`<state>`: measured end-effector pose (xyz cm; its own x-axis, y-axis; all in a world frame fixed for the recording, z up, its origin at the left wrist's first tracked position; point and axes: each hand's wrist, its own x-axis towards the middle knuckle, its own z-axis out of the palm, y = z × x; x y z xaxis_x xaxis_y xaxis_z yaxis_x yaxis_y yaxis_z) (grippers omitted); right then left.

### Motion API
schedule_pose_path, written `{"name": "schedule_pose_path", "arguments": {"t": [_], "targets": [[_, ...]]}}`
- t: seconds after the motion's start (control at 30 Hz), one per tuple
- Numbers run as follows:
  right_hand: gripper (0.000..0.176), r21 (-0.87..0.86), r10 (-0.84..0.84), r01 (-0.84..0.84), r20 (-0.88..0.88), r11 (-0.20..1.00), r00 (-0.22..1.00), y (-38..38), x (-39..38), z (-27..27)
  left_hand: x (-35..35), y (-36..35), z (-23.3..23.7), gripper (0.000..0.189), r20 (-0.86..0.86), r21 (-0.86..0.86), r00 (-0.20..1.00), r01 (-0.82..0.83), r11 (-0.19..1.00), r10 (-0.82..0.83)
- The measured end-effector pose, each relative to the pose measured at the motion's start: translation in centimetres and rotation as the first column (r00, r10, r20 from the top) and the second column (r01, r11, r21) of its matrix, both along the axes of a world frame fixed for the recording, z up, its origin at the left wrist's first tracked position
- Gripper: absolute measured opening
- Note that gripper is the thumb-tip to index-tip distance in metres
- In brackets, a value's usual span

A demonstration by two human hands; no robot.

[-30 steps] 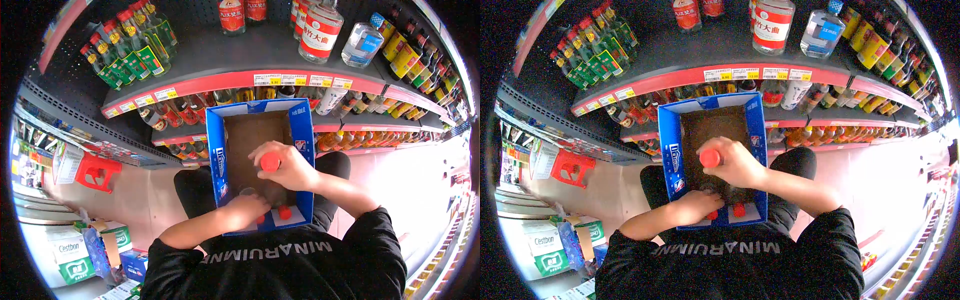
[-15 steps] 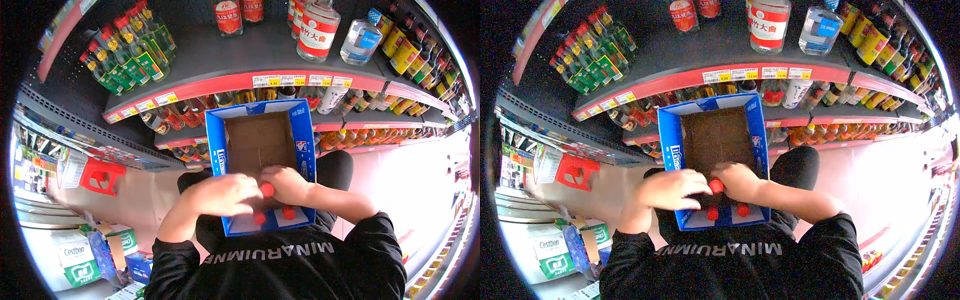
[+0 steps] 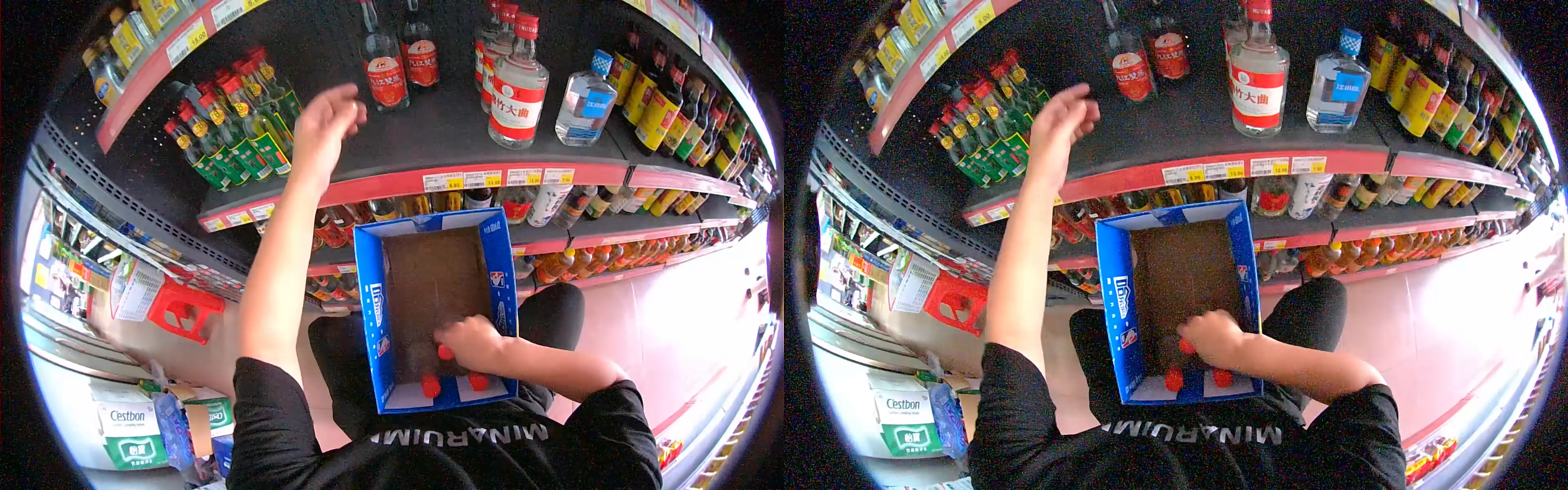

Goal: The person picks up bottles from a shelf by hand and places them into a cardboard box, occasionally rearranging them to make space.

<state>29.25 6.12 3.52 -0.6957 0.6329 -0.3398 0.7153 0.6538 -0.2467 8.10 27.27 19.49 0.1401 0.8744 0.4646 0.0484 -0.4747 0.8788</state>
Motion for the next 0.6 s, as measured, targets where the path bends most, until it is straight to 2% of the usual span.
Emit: {"name": "schedule_pose_path", "arguments": {"t": [0.1,0.2,0.3,0.4,0.5,0.57,0.6], "targets": [[0.025,0.045,0.031,-0.03,-0.031,0.999,0.999,-0.1,0.3,-0.7,0.8,4.8,1.5,0.043,0.07,0.014,0.988,-0.138,0.99,0.136],[0.028,-0.07,0.03,-0.03,-0.001,0.997,1.0,-0.4,0.5,1.2,2.0,8.4,3.0,0.05,0.001,0.108,0.955,-0.296,0.949,0.298],[0.033,-0.096,0.062,-0.07,-0.078,0.993,0.995,-1.1,1.0,0.6,3.1,12.1,3.5,0.053,-0.038,0.216,0.907,-0.401,0.89,0.418],[0.038,-0.148,0.073,-0.092,-0.125,0.985,0.989,-0.8,1.0,0.5,3.8,16.6,4.2,0.066,-0.174,0.416,0.834,-0.42,0.807,0.523],[0.038,-0.1,0.175,-0.193,-0.162,0.976,0.971,-0.3,0.6,-1.6,5.1,17.5,4.9,0.072,-0.119,0.374,0.885,-0.38,0.846,0.45],[0.04,-0.184,0.224,-0.233,-0.07,0.955,0.972,-0.2,-0.6,-1.3,5.1,20.3,4.5,0.073,-0.121,0.41,0.865,-0.403,0.818,0.486],[0.041,-0.228,0.25,-0.249,-0.025,0.941,0.968,-0.2,-1.1,-1.2,5.4,19.5,5.0,0.074,-0.123,0.428,0.855,-0.413,0.804,0.505]]}}
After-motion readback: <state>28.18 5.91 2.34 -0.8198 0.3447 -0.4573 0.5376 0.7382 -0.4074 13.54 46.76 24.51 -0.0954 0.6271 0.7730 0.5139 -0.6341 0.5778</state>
